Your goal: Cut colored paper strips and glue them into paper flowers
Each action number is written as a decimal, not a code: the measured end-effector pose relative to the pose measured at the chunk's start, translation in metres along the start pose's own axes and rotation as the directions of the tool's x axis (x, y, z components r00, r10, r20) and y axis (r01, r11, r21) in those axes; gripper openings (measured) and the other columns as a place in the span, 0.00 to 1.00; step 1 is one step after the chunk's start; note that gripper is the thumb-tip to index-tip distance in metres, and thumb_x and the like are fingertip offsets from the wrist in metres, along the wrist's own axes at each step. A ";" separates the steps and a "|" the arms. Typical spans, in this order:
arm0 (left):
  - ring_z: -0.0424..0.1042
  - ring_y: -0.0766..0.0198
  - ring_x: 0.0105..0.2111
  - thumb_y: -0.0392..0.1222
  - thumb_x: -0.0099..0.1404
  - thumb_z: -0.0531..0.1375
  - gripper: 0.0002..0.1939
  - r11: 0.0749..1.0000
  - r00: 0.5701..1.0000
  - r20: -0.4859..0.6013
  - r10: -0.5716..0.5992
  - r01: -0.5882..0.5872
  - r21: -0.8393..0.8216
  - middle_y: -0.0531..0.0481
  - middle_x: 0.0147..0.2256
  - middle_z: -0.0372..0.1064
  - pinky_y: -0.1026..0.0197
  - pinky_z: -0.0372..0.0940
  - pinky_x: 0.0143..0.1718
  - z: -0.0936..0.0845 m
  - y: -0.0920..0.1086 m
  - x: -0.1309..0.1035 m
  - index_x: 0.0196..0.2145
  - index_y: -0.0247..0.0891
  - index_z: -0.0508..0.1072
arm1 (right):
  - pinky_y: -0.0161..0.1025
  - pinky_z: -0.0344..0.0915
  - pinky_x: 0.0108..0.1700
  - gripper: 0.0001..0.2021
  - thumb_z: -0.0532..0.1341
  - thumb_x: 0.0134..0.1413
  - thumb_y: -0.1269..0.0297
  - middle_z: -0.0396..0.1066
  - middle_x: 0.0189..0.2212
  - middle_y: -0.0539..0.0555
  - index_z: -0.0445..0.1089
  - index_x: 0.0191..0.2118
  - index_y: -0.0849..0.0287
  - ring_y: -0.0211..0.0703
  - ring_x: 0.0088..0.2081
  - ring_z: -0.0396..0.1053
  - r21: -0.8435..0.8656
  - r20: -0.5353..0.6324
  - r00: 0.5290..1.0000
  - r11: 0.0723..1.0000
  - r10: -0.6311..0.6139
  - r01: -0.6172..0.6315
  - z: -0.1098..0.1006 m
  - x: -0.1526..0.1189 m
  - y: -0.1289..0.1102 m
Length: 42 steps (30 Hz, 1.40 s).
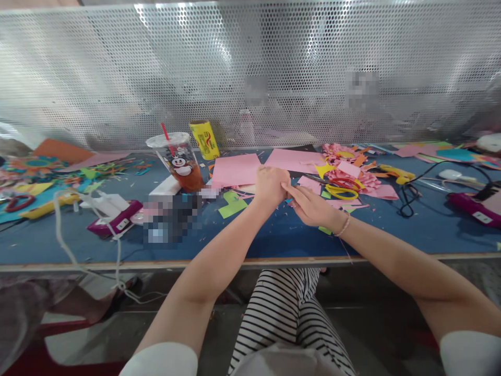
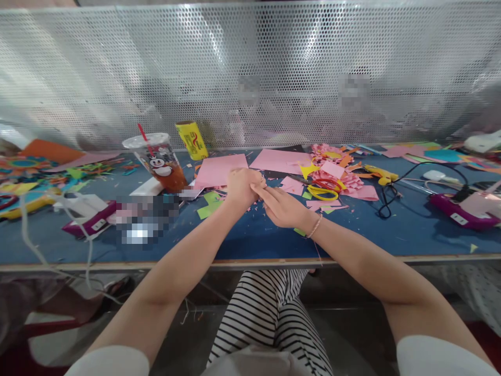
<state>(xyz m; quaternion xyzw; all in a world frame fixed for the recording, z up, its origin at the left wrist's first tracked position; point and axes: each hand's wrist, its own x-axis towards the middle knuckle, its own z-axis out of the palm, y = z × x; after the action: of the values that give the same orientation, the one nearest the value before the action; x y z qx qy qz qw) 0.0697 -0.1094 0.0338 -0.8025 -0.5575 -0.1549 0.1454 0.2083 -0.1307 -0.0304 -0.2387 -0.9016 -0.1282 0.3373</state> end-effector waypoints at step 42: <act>0.68 0.54 0.36 0.38 0.58 0.54 0.09 0.993 0.983 -0.141 0.119 -0.117 0.025 0.44 0.27 0.72 0.53 0.54 0.42 0.014 -0.005 -0.002 0.25 0.36 0.73 | 0.51 0.66 0.45 0.31 0.44 0.57 0.73 0.62 0.50 0.67 0.32 0.64 0.68 0.50 0.45 0.64 -0.016 -0.035 0.996 0.997 0.081 -0.082 0.004 0.001 0.003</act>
<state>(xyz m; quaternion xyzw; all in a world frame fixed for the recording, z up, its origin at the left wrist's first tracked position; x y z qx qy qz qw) 0.0657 -0.1040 0.0204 -0.8198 -0.4985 -0.1983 0.2002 0.2072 -0.1261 -0.0322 -0.2760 -0.8841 -0.1262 0.3554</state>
